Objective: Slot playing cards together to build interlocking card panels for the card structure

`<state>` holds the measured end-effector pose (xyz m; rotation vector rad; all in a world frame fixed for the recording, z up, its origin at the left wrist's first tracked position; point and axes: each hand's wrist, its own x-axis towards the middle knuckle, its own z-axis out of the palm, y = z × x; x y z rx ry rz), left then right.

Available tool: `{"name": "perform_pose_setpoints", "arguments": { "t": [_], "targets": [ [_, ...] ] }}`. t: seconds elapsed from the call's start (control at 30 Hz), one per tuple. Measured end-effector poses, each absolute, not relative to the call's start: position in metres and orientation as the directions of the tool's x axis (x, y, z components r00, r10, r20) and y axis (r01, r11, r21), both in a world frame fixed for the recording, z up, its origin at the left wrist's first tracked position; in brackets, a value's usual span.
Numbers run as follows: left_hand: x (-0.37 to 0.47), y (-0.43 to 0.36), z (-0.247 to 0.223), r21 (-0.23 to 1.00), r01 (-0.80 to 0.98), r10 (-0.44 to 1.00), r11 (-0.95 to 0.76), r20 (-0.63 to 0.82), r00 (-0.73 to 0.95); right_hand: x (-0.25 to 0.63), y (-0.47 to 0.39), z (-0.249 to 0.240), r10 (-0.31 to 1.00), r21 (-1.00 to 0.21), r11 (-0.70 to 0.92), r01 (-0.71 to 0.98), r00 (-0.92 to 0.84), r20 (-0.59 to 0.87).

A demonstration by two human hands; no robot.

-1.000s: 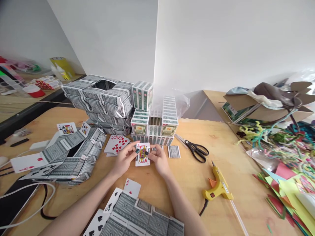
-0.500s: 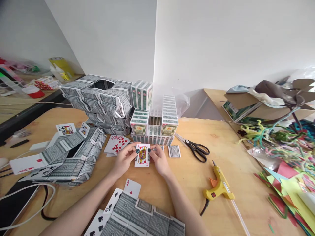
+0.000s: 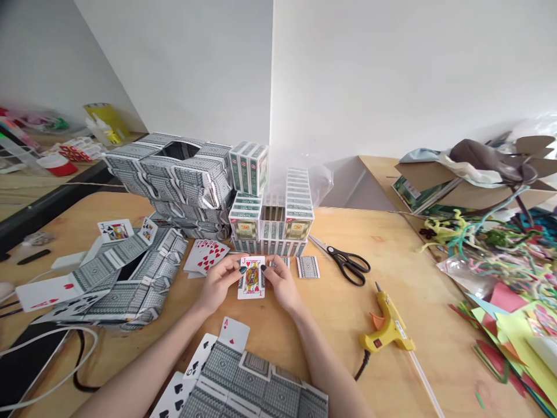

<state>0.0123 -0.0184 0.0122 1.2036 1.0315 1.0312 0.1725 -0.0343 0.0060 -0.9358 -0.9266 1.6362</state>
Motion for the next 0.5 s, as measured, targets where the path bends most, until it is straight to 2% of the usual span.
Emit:
{"name": "perform_pose_setpoints", "arguments": {
  "t": [0.5],
  "targets": [
    [0.0107, -0.0163, 0.0109, 0.960, -0.206, 0.950, 0.188, -0.124, 0.288, 0.1698, -0.0355, 0.0072, 0.963, -0.891, -0.214, -0.400, -0.239, -0.125]
  ]
}}
